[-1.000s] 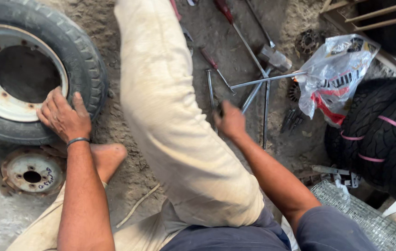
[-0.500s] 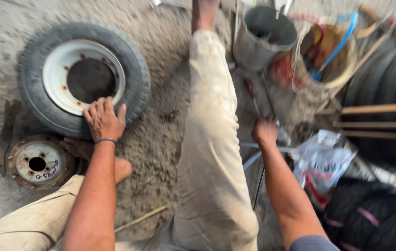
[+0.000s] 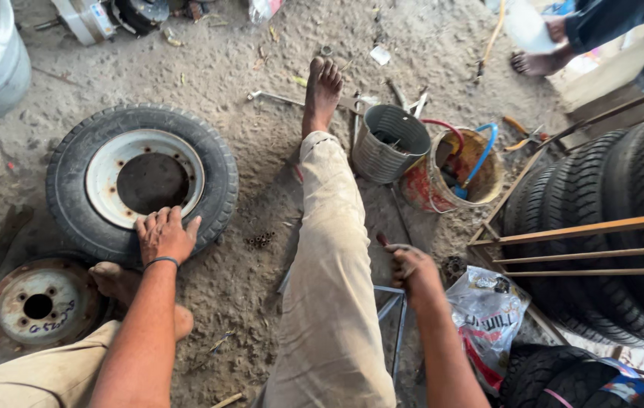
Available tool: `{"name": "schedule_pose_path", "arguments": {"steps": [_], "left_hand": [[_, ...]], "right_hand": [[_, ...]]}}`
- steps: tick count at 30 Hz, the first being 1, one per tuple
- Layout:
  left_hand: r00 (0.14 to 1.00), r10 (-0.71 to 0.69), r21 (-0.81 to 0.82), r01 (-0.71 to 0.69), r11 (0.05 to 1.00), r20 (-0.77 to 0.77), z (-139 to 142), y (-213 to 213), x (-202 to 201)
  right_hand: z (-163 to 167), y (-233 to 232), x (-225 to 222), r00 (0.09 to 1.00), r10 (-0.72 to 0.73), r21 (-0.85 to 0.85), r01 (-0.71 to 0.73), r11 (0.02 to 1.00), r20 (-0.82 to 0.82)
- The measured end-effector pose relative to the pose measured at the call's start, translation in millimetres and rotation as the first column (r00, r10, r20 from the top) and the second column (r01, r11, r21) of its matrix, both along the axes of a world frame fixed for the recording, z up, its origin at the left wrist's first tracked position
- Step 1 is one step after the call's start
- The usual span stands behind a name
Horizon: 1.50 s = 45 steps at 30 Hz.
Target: The person removes a tire from a rim using a hammer and pry bar, then separates the inner tube from the tire. They inspect the inner tube and place the rim back into the tire, preparing it for reassembly.
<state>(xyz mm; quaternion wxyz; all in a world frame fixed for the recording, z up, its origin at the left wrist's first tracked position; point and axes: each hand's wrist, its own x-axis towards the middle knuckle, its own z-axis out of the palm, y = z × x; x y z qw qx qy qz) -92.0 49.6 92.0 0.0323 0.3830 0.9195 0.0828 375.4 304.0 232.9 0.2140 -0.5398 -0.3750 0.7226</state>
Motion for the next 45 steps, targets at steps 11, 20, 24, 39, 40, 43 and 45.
{"name": "schedule_pose_path", "arguments": {"steps": [11,20,24,39,40,43,45], "left_hand": [[1.000,0.016,0.006,-0.016,1.000,-0.007,-11.6,-5.5,1.4],[0.999,0.017,0.039,-0.015,0.999,-0.034,-0.9,2.2,0.3],[0.999,0.032,0.019,-0.032,0.999,-0.039,-3.5,1.9,2.7],[0.998,0.000,0.070,-0.005,0.998,0.061,14.1,0.1,1.8],[0.997,0.024,0.055,-0.028,0.998,0.076,13.0,1.8,-0.7],[0.993,0.041,0.042,-0.046,0.998,0.107,6.6,7.2,-6.2],[0.979,0.088,-0.020,-0.086,0.996,0.186,-0.3,10.5,-10.6]], "right_hand": [[173.1,17.9,-45.8,0.992,0.072,0.620,0.010,0.784,-0.107],[42.0,61.0,-134.0,0.996,0.075,0.034,-0.073,0.997,-0.044],[88.2,52.7,-78.2,0.935,0.285,0.460,-0.161,0.873,-0.212],[144.6,-24.0,-138.8,0.933,0.355,0.609,-0.316,0.728,0.059],[128.1,-32.7,-160.0,0.902,0.406,0.750,-0.370,0.548,0.147],[65.3,-74.2,-203.8,0.823,0.453,0.723,-0.539,0.432,0.343],[28.9,-87.6,-210.5,0.755,0.490,0.593,-0.650,0.474,0.436]]}}
